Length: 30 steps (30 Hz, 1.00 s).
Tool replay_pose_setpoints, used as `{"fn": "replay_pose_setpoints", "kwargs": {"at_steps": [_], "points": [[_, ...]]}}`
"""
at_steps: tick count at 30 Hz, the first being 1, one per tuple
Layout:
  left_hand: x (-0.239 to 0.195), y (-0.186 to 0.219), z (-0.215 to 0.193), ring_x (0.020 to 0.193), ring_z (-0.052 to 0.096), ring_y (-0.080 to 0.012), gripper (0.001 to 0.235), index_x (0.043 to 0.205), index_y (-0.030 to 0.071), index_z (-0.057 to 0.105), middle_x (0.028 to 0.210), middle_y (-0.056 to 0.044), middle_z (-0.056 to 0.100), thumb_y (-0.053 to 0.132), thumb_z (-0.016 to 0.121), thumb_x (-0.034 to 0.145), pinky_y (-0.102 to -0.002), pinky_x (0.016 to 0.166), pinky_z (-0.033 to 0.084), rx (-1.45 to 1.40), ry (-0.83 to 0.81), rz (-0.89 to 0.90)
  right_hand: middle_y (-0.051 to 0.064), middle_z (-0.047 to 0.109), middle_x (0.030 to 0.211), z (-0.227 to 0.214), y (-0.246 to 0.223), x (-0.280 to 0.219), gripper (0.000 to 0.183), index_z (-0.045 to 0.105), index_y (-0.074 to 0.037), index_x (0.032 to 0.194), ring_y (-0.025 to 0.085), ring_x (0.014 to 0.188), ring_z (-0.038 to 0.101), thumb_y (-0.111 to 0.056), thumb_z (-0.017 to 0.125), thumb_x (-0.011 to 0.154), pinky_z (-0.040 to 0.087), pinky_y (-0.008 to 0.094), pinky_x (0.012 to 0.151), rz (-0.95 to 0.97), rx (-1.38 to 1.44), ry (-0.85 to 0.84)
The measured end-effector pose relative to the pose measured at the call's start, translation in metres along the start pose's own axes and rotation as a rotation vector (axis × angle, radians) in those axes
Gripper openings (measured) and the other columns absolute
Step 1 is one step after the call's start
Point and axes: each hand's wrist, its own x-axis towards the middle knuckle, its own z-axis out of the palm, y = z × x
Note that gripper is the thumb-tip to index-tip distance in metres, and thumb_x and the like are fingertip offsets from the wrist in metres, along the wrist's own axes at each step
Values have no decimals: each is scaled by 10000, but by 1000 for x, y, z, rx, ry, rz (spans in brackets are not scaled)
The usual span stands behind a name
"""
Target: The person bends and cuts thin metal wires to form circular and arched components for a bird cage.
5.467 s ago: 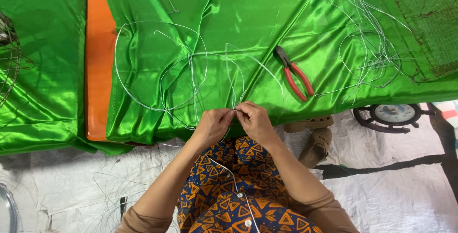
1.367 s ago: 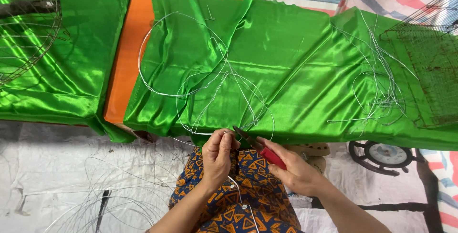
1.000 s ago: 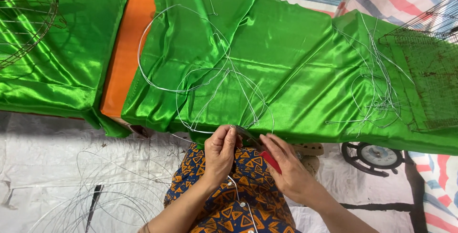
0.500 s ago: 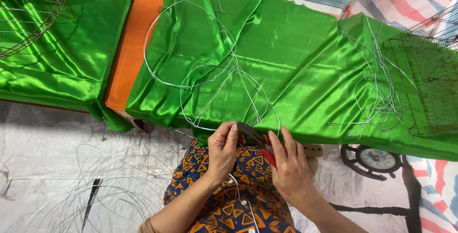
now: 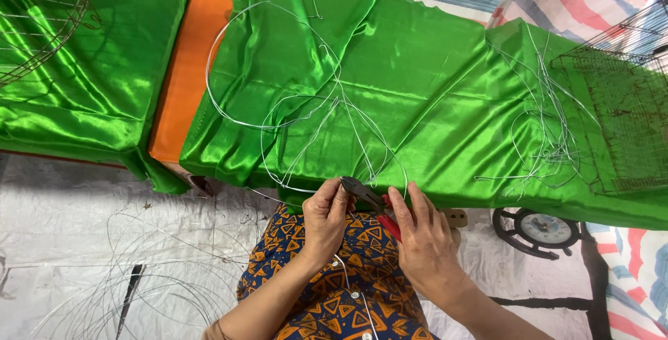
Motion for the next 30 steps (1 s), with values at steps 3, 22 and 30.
{"fn": "replay_pose_setpoints", "kwargs": {"at_steps": [3, 22, 30], "points": [[0, -2, 1, 660, 590, -100, 181, 1087, 47, 712, 764, -14, 653, 154, 569, 1054, -247, 574, 535, -80, 2, -5, 151, 384, 1596, -3, -5, 3, 929, 285, -219, 1601, 373, 1084, 632, -93, 684, 772, 592, 539, 772, 27, -47, 39], [2, 0, -3, 665, 634, -113, 266, 1208, 10, 719, 797, -51, 711, 157, 567, 1047, -245, 609, 570, -127, 31, -66, 149, 355, 1530, 7, -4, 2, 789, 356, -174, 1492, 445, 1295, 512, 7, 690, 801, 534, 622, 997, 12, 344, -69], [1, 11, -2, 623, 601, -98, 228, 1124, 15, 741, 738, -21, 667, 138, 567, 1044, -240, 574, 546, -57, 17, -61, 35, 669, 1077, -21, 6, 12, 296, 576, -149, 1239, 179, 948, 643, -307, 509, 998, 508, 342, 851, 175, 813, -538]]}}
